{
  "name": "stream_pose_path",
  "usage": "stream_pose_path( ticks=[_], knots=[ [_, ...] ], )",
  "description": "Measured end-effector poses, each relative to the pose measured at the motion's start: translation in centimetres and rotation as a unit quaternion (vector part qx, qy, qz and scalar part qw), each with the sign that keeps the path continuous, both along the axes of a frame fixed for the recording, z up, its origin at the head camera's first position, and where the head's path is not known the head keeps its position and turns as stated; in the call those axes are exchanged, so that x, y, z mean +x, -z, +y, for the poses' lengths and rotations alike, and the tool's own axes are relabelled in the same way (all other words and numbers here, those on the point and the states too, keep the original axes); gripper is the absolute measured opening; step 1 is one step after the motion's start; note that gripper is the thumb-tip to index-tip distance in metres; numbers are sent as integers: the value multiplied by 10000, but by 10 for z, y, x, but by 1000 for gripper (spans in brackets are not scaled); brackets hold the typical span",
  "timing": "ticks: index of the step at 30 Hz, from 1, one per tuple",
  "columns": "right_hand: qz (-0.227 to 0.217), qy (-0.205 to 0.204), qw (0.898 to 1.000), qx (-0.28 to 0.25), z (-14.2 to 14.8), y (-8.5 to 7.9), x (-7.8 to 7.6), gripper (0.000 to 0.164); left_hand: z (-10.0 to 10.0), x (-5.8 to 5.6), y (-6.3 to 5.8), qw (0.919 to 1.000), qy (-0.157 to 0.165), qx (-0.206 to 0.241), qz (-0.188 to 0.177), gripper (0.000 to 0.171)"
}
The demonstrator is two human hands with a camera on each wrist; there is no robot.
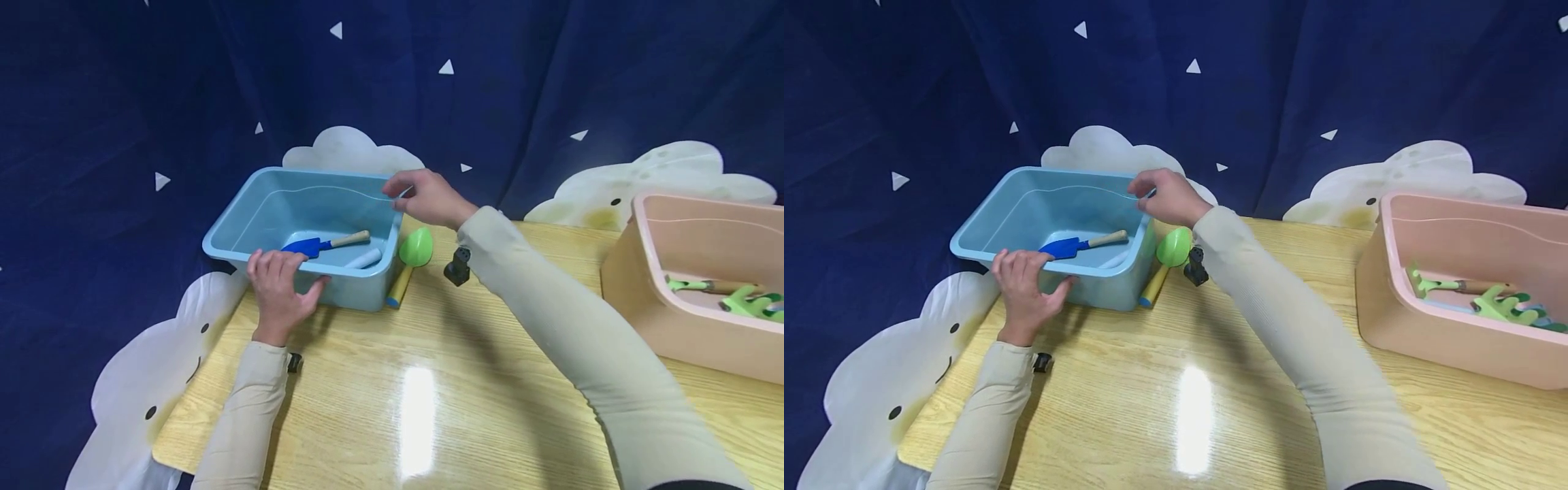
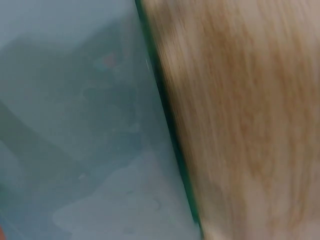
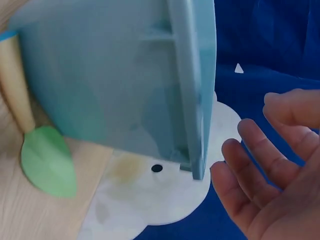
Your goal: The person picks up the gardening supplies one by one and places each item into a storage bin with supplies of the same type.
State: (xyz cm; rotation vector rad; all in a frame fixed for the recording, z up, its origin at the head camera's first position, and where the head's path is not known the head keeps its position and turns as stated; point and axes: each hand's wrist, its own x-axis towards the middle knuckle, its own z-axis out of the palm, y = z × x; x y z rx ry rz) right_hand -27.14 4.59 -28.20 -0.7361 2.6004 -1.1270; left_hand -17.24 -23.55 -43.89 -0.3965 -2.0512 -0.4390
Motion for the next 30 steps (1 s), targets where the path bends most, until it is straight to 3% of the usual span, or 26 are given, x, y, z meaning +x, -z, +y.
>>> stream_pose_path(
  ticks=[15, 23, 30],
  knots=[
    [-100, 304, 9995, 51, 36, 21, 5, 29, -7, 1, 0, 9998, 87, 159, -36, 46],
    [-545, 349, 9979, -90, 40, 52, 12, 28, -10, 0, 0, 9999, 18, 151, 5, 47],
    [-1216, 329, 9910, -443, 41, 86, 21, 33, -10, 1, 0, 9998, 61, 167, 3, 46]
  ],
)
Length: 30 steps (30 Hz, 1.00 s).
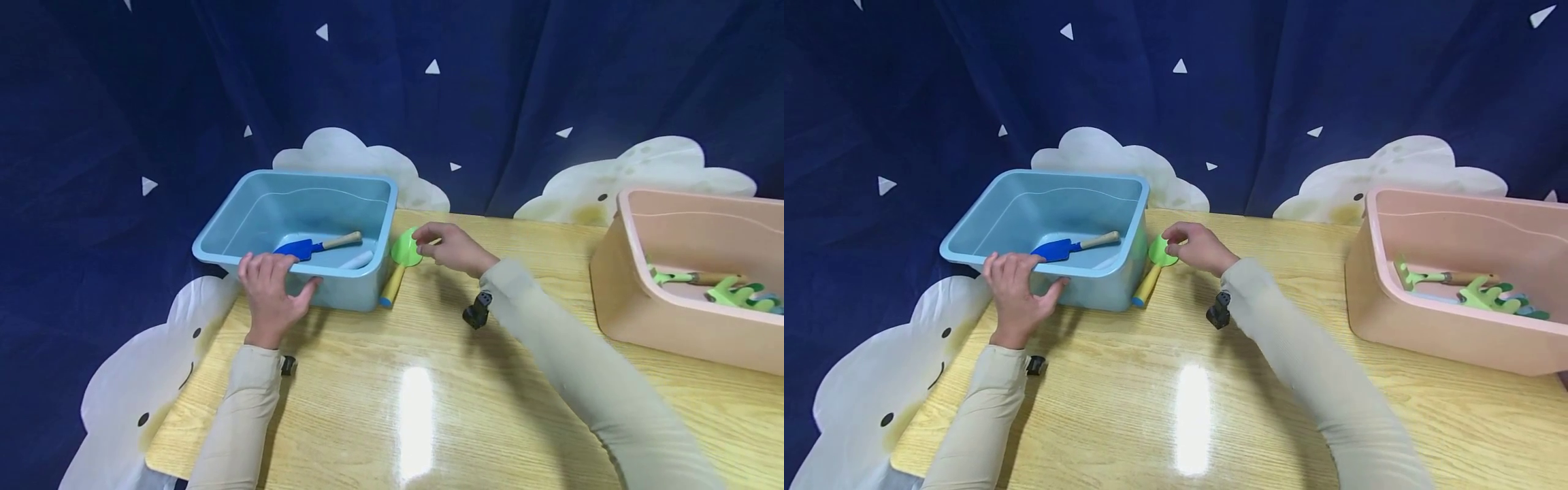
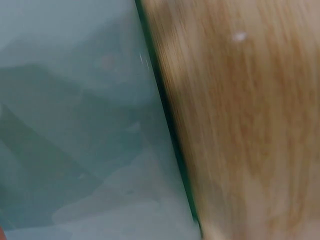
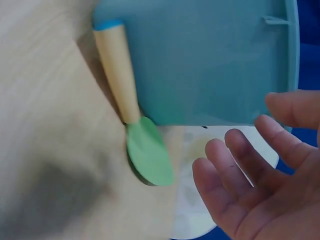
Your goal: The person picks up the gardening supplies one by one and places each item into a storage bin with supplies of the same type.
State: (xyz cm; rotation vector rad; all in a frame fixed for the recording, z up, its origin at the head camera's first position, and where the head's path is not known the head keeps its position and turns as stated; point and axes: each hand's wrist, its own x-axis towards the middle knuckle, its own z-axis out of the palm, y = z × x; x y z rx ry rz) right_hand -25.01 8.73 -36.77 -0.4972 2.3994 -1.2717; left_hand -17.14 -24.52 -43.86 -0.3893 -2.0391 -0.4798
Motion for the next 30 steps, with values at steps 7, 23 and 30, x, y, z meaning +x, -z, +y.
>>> stream_pose_path(
  ticks=[7, 23, 30],
  knots=[
    [-782, 185, 9957, -462, -1, 24, 10, 41, -1, 0, 0, 10000, 5, 22, 55, 46],
    [-3067, 1220, 9265, -1807, -23, 76, 32, 52, -2, 0, 0, 10000, -37, 20, -28, 47],
    [-3219, 1280, 9161, -2020, -34, 81, 35, 52, -1, 0, 0, 10000, -21, 36, -1, 47]
  ],
)
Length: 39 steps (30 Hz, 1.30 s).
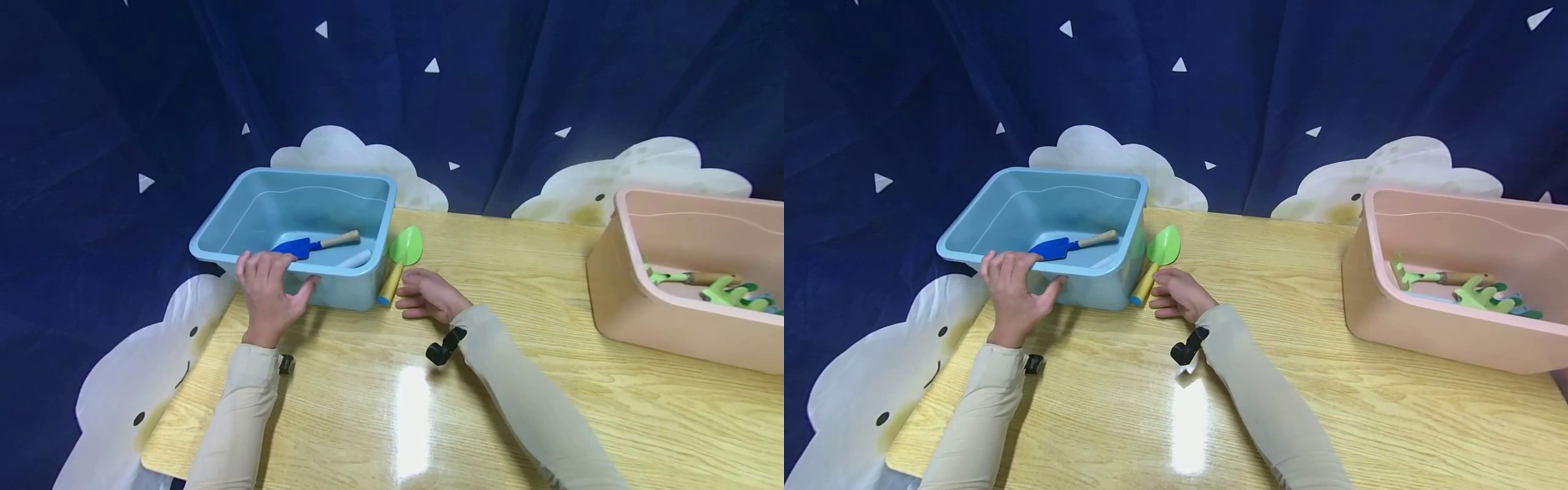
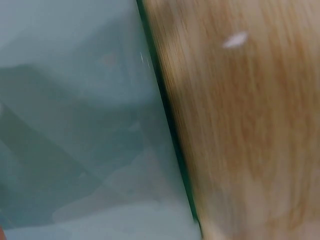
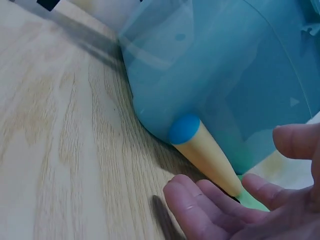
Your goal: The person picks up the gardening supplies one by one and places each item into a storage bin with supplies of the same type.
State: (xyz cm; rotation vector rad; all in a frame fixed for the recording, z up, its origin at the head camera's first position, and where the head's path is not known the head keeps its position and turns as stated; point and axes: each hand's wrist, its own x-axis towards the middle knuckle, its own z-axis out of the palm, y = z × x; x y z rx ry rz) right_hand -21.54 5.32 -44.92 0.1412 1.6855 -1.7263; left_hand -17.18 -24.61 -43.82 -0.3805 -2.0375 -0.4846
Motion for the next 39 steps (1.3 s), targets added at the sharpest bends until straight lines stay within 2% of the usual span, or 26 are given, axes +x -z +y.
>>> stream_pose_path(
  ticks=[13, 22, 26, 32, 39],
  knots=[
    [-76, 515, 9975, -476, -16, 6, 0, 46, 1, 0, -1, 10000, 48, 48, 0, 46],
    [68, 888, 9956, -290, -27, 9, 0, 44, 0, 1, 0, 10000, -47, -28, -58, 48],
    [57, 1006, 9945, -271, -29, 15, -1, 47, 0, 1, 0, 10000, -17, -12, -68, 47],
    [150, 1377, 9875, -750, -32, 23, -4, 55, 1, 1, 0, 10000, 18, 23, -45, 47],
    [212, 1379, 9875, -728, -32, 23, -6, 57, 2, 0, 0, 10000, -10, 7, 16, 48]
  ],
)
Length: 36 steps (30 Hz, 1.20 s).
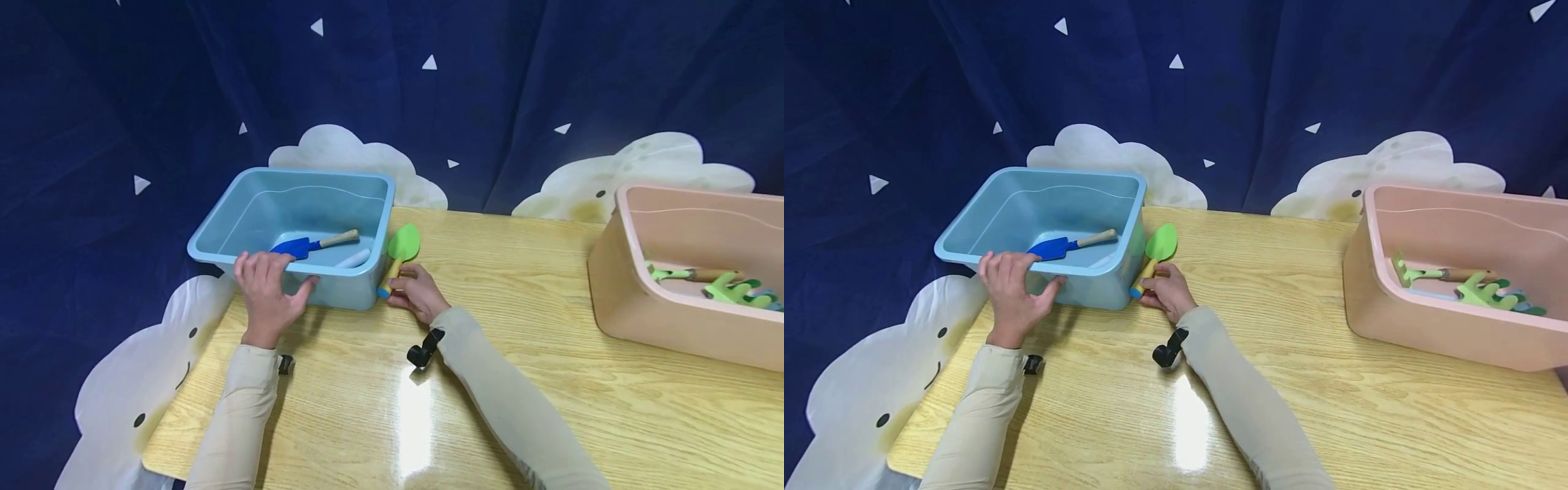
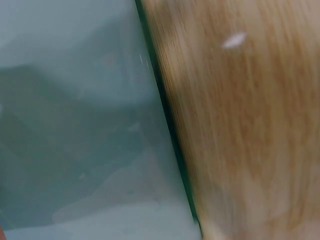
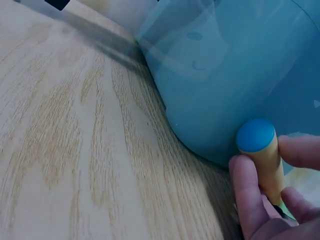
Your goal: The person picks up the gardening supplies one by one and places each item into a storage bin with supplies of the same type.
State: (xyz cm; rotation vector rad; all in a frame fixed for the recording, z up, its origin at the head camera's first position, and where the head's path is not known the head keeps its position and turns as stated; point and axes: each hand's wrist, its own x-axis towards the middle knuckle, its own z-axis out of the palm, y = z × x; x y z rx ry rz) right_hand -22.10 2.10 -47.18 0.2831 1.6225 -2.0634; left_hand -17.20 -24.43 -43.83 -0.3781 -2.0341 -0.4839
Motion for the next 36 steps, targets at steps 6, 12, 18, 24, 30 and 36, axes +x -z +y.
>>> stream_pose_path(
  ticks=[6, 12, 18, 24, 30, 36],
  knots=[
    [-35, -214, 9996, 184, 2, -2, -1, 63, -1, 0, 0, 10000, 16, 6, 8, 48],
    [62, -283, 9995, 125, 3, -2, 1, 61, 0, 0, 0, 10000, -19, -33, -43, 48],
    [69, -259, 9996, -39, 3, 0, 1, 68, 0, 1, 0, 9999, -33, -45, -129, 48],
    [93, -341, 9994, -33, 6, 0, 1, 73, 0, 1, -1, 10000, 1, -17, -81, 48],
    [69, -416, 9991, 46, 8, -2, 1, 73, 0, 0, -2, 10000, 24, -21, -93, 48],
    [74, -464, 9988, 129, 9, -2, 1, 74, 1, 1, -2, 10000, 33, -9, -77, 48]
  ],
)
